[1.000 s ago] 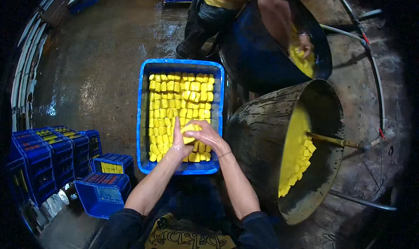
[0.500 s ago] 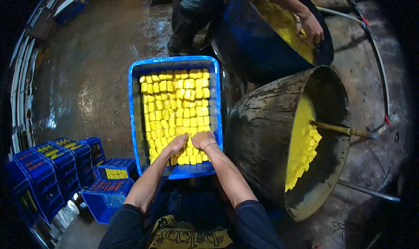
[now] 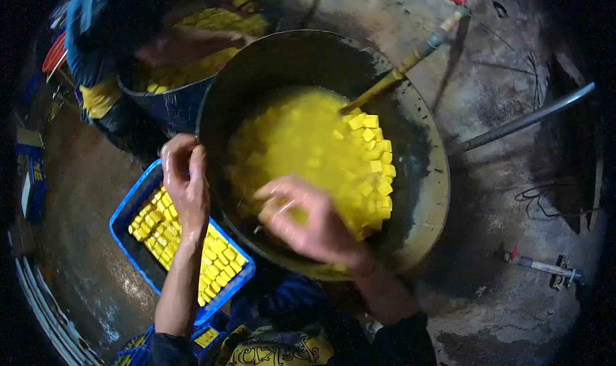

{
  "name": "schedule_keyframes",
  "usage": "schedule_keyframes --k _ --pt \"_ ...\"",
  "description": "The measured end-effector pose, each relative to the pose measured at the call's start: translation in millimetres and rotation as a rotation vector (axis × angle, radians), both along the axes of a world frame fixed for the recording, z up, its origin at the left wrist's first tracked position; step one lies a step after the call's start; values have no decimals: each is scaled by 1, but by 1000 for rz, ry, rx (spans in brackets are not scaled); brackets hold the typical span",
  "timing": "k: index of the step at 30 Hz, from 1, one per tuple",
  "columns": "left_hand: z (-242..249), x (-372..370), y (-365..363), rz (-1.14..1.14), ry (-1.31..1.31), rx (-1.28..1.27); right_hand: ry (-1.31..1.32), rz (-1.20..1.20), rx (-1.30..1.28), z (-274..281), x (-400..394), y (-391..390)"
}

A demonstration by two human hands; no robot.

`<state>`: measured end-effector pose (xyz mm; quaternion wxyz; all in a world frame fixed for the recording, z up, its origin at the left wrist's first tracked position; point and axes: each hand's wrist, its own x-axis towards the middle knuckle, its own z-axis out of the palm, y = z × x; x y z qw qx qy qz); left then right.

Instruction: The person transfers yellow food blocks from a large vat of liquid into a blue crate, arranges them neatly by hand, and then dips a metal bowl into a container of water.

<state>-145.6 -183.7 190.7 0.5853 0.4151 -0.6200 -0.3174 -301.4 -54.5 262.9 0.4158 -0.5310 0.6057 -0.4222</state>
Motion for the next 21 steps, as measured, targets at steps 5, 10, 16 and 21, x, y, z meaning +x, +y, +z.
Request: schedule_keyframes --k 5,10,16,21 --pt "-9 -159 -19 -839 -551 51 664 72 292 -159 -187 2" --pt "-121 -221 3 -1122 -1507 119 988 545 600 -250 -209 12" --pt "-309 -202 49 -857 -1566 122 1137 283 114 -367 -193 66" --pt "-223 -209 4 -1076 -1582 112 713 654 538 -321 -241 10"
